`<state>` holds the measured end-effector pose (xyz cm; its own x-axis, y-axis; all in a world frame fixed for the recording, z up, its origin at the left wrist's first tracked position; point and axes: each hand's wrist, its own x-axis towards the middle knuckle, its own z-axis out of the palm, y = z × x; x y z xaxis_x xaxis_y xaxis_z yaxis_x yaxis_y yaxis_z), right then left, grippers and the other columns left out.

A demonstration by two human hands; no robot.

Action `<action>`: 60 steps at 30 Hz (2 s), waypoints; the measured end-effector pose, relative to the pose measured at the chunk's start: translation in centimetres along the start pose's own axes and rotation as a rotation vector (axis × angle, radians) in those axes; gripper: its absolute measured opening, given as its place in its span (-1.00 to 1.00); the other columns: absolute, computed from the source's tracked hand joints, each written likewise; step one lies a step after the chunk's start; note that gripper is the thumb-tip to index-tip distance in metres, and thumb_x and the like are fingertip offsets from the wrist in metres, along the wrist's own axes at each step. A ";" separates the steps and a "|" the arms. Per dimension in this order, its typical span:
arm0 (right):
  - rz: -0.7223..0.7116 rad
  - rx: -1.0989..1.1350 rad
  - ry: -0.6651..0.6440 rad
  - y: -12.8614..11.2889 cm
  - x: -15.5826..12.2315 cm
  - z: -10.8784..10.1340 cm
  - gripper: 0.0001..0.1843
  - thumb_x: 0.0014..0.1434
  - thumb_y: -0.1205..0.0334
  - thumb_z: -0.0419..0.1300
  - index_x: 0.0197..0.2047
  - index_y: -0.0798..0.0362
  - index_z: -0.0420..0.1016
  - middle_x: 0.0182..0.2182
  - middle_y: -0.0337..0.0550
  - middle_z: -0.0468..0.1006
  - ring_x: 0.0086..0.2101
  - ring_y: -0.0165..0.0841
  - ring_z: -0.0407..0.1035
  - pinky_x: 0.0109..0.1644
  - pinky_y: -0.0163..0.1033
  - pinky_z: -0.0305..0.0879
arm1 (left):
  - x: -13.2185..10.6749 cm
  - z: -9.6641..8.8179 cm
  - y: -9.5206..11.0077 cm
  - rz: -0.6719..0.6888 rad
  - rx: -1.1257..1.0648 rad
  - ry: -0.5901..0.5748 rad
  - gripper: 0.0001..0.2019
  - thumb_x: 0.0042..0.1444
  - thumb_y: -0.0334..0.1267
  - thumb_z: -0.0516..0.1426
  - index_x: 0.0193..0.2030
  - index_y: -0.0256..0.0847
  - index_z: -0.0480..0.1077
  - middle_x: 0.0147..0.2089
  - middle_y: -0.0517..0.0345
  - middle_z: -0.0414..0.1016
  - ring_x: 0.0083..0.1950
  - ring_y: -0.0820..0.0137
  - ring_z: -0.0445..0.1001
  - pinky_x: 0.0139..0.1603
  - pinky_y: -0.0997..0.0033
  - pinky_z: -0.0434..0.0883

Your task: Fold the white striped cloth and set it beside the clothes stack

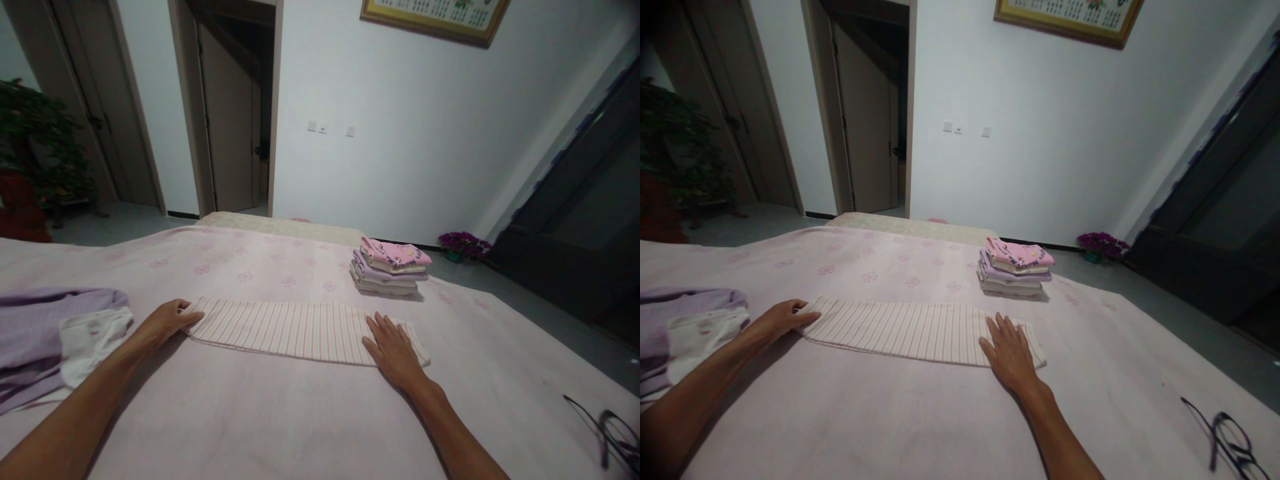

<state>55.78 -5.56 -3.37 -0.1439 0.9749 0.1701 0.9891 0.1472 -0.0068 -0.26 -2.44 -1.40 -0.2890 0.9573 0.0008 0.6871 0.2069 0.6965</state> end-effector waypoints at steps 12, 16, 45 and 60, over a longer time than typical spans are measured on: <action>0.008 -0.005 -0.024 -0.4 0.0 -0.4 -0.34 0.40 -0.07 -0.09 0.45 0.06 0.17 0.45 0.01 0.07 0.42 -0.09 -0.09 0.46 0.16 -0.19 | -2.2 -0.5 1.6 -0.204 -0.483 -0.260 -0.52 -0.16 0.21 0.31 -0.44 -0.18 0.35 -0.62 0.29 0.27 -0.66 0.51 0.14 -0.64 0.48 0.03; 0.005 0.040 0.017 -0.4 -0.2 -0.7 -0.35 0.39 -0.06 -0.05 0.42 0.07 0.23 0.43 0.03 0.12 0.41 -0.05 -0.05 0.44 0.20 -0.15 | -1.9 -0.1 1.6 -0.217 -0.654 -0.244 -0.53 -0.17 0.19 0.33 -0.42 -0.19 0.37 -0.58 0.28 0.28 -0.61 0.53 0.13 -0.65 0.50 0.01; 0.212 1.783 -0.267 -15.7 1.6 -5.4 -0.39 -0.12 -0.14 0.50 -0.15 0.08 0.47 -0.38 -0.21 0.56 -0.41 -0.37 0.45 -0.31 -0.24 0.44 | -11.0 14.7 19.4 0.092 -0.994 -0.558 -0.44 0.00 0.31 0.22 -0.13 -0.17 0.41 -0.37 0.15 0.46 -0.41 0.41 0.49 -0.33 0.40 0.43; 0.288 1.584 0.043 -7.4 2.8 -9.2 -0.50 -0.09 0.15 0.24 -0.04 0.11 0.55 -0.30 -0.14 0.65 -0.45 -0.40 0.40 -0.54 -0.41 0.17 | -8.2 10.9 17.0 0.330 -0.639 0.001 -0.67 0.22 0.00 0.06 -0.10 -0.19 0.47 -0.21 0.02 0.59 -0.12 0.24 0.56 -0.04 0.23 0.44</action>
<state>48.35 -5.49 6.19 0.0594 0.9982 0.0089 -0.0477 0.0118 -0.9988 21.06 -4.59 2.66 -0.1341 0.9492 0.2845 0.2144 -0.2525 0.9435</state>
